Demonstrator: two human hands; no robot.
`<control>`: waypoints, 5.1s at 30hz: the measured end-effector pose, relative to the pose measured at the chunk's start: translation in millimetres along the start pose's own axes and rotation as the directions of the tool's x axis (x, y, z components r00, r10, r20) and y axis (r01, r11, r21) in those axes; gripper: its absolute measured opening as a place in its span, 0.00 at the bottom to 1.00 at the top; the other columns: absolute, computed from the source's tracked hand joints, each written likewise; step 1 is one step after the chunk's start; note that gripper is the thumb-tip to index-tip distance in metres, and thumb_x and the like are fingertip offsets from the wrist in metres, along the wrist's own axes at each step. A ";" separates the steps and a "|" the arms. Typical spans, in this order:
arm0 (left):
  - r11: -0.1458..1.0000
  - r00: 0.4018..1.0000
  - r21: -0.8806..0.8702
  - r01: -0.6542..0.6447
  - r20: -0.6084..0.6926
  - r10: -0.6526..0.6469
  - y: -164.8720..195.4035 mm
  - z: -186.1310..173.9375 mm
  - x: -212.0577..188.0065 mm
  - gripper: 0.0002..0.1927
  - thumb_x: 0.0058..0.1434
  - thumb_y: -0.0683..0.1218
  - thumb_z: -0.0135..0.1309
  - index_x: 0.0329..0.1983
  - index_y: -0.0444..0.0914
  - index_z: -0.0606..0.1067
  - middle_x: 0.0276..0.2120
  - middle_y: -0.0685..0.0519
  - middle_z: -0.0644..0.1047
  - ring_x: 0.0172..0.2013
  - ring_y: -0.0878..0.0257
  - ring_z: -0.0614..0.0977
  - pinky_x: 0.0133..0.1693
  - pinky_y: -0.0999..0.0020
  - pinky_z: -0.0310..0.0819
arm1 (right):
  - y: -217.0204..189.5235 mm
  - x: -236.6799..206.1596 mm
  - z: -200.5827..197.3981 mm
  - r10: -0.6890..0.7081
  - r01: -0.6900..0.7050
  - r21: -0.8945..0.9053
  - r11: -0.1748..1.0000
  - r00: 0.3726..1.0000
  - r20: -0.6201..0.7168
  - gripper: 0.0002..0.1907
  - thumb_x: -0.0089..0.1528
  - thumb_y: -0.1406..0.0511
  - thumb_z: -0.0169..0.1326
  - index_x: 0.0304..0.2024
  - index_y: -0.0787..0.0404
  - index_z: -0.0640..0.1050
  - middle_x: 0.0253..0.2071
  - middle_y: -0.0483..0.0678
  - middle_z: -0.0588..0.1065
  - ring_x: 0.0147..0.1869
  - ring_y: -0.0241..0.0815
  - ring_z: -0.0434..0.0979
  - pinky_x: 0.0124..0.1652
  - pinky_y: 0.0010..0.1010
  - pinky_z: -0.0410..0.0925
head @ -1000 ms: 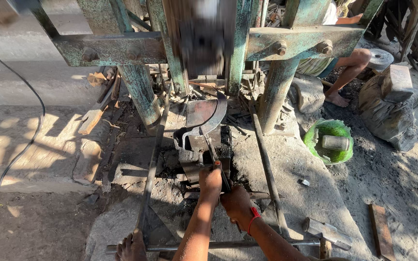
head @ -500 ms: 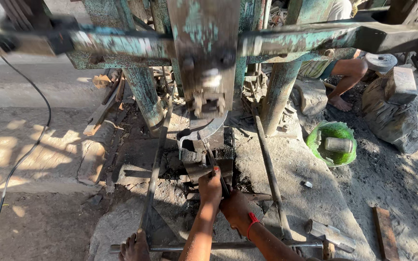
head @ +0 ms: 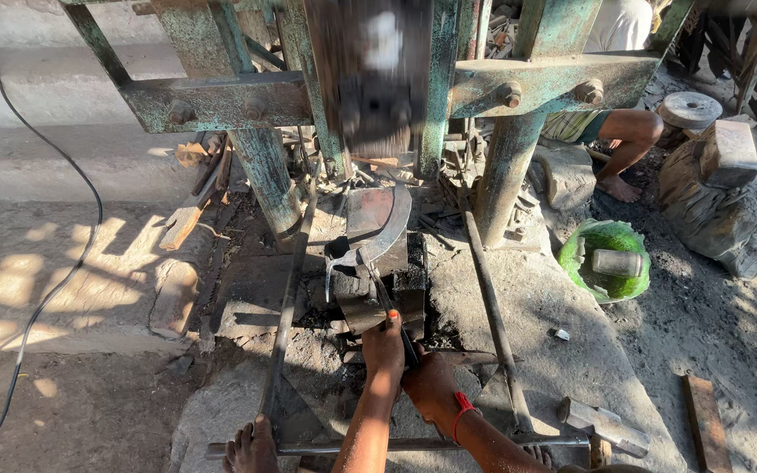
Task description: The person uses tongs to hold a curved sickle blade on the anvil of a mechanical power hammer, repositioning and flipping the blade between hammer strikes to forge its edge, then lifts the finished blade away with the tongs.
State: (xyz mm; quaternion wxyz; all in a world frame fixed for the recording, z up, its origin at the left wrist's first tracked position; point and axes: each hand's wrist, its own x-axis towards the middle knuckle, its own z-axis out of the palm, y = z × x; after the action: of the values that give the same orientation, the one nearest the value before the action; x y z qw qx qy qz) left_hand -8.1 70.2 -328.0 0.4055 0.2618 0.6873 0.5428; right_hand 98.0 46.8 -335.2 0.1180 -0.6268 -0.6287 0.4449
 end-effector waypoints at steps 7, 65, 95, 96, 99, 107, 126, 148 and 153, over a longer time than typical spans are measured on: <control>0.994 0.993 0.008 0.109 0.053 -0.109 21.6 -5.7 -17.9 0.19 0.68 0.53 0.52 0.29 0.36 0.80 0.21 0.50 0.81 0.20 0.60 0.80 0.25 0.61 0.71 | 4.6 -2.9 1.4 0.009 -0.007 0.114 0.994 1.000 -0.024 0.13 0.60 0.63 0.58 0.40 0.68 0.78 0.20 0.58 0.77 0.19 0.47 0.75 0.21 0.41 0.65; 0.959 0.995 -0.281 0.031 0.103 -0.002 -26.9 30.4 49.7 0.20 0.63 0.57 0.55 0.49 0.39 0.79 0.38 0.49 0.81 0.40 0.58 0.81 0.40 0.59 0.74 | -15.1 25.5 -53.9 -0.099 0.100 0.062 0.993 0.995 -0.004 0.05 0.59 0.69 0.60 0.37 0.64 0.81 0.24 0.50 0.80 0.23 0.40 0.80 0.22 0.34 0.73; 0.986 0.992 -0.167 -0.003 -0.122 -0.018 -2.0 11.1 25.1 0.18 0.65 0.55 0.57 0.37 0.33 0.79 0.28 0.51 0.81 0.29 0.60 0.79 0.33 0.60 0.71 | -12.9 0.4 -34.9 -0.090 0.089 -0.010 0.996 0.995 -0.054 0.13 0.59 0.60 0.60 0.33 0.66 0.82 0.21 0.56 0.77 0.24 0.44 0.77 0.27 0.41 0.69; 0.981 0.991 -0.192 -0.044 -0.131 0.019 -0.2 15.8 30.6 0.18 0.64 0.55 0.58 0.39 0.34 0.77 0.29 0.51 0.81 0.29 0.61 0.79 0.32 0.60 0.71 | -10.9 6.4 -37.3 -0.117 0.117 -0.004 0.993 0.991 -0.064 0.13 0.59 0.61 0.61 0.32 0.67 0.82 0.21 0.57 0.77 0.24 0.44 0.77 0.27 0.41 0.68; 0.971 0.986 -0.196 0.139 -0.058 -0.153 4.7 28.0 40.6 0.22 0.66 0.58 0.56 0.41 0.32 0.75 0.26 0.49 0.80 0.25 0.57 0.79 0.28 0.59 0.71 | -3.7 22.6 -42.3 -0.042 0.047 0.081 0.996 0.998 -0.057 0.13 0.59 0.62 0.60 0.32 0.68 0.81 0.20 0.56 0.75 0.22 0.46 0.75 0.25 0.42 0.66; 0.986 0.997 -0.165 0.020 -0.069 -0.032 -12.4 37.2 47.5 0.23 0.65 0.58 0.57 0.41 0.32 0.73 0.24 0.49 0.78 0.25 0.55 0.79 0.28 0.58 0.71 | 4.3 23.2 -35.3 -0.108 0.125 0.143 0.982 0.987 -0.122 0.10 0.57 0.63 0.61 0.30 0.66 0.82 0.20 0.55 0.77 0.24 0.46 0.76 0.26 0.42 0.66; 0.984 1.000 0.179 0.000 0.001 0.000 14.8 -8.8 -14.0 0.20 0.69 0.55 0.51 0.36 0.33 0.79 0.25 0.45 0.79 0.27 0.56 0.75 0.35 0.55 0.69 | -6.7 -37.7 -11.8 -0.049 0.062 0.143 0.988 0.994 -0.098 0.13 0.60 0.62 0.58 0.29 0.67 0.81 0.23 0.62 0.78 0.26 0.49 0.81 0.30 0.44 0.69; 0.957 0.970 -0.201 -0.208 -0.165 0.177 7.7 6.7 13.3 0.17 0.63 0.52 0.55 0.36 0.32 0.79 0.30 0.50 0.83 0.31 0.62 0.78 0.36 0.61 0.72 | -6.5 2.5 -15.8 -0.097 0.107 0.109 0.988 0.991 -0.092 0.10 0.58 0.65 0.60 0.29 0.67 0.81 0.20 0.57 0.77 0.22 0.40 0.75 0.25 0.41 0.66; 0.997 0.997 0.066 -0.027 -0.073 0.031 -5.9 -17.7 19.2 0.22 0.67 0.55 0.53 0.35 0.30 0.81 0.27 0.43 0.82 0.29 0.54 0.78 0.36 0.57 0.71 | -11.8 -14.3 11.7 -0.176 0.206 0.272 0.940 0.975 -0.132 0.11 0.58 0.63 0.58 0.28 0.66 0.82 0.20 0.56 0.79 0.23 0.38 0.74 0.27 0.41 0.67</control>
State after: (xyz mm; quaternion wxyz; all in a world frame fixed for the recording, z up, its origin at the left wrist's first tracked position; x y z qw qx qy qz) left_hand -32.8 74.5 -337.5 0.3630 0.2646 0.7154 0.5352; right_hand 84.3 31.4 -327.8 0.2827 -0.5619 -0.6090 0.4832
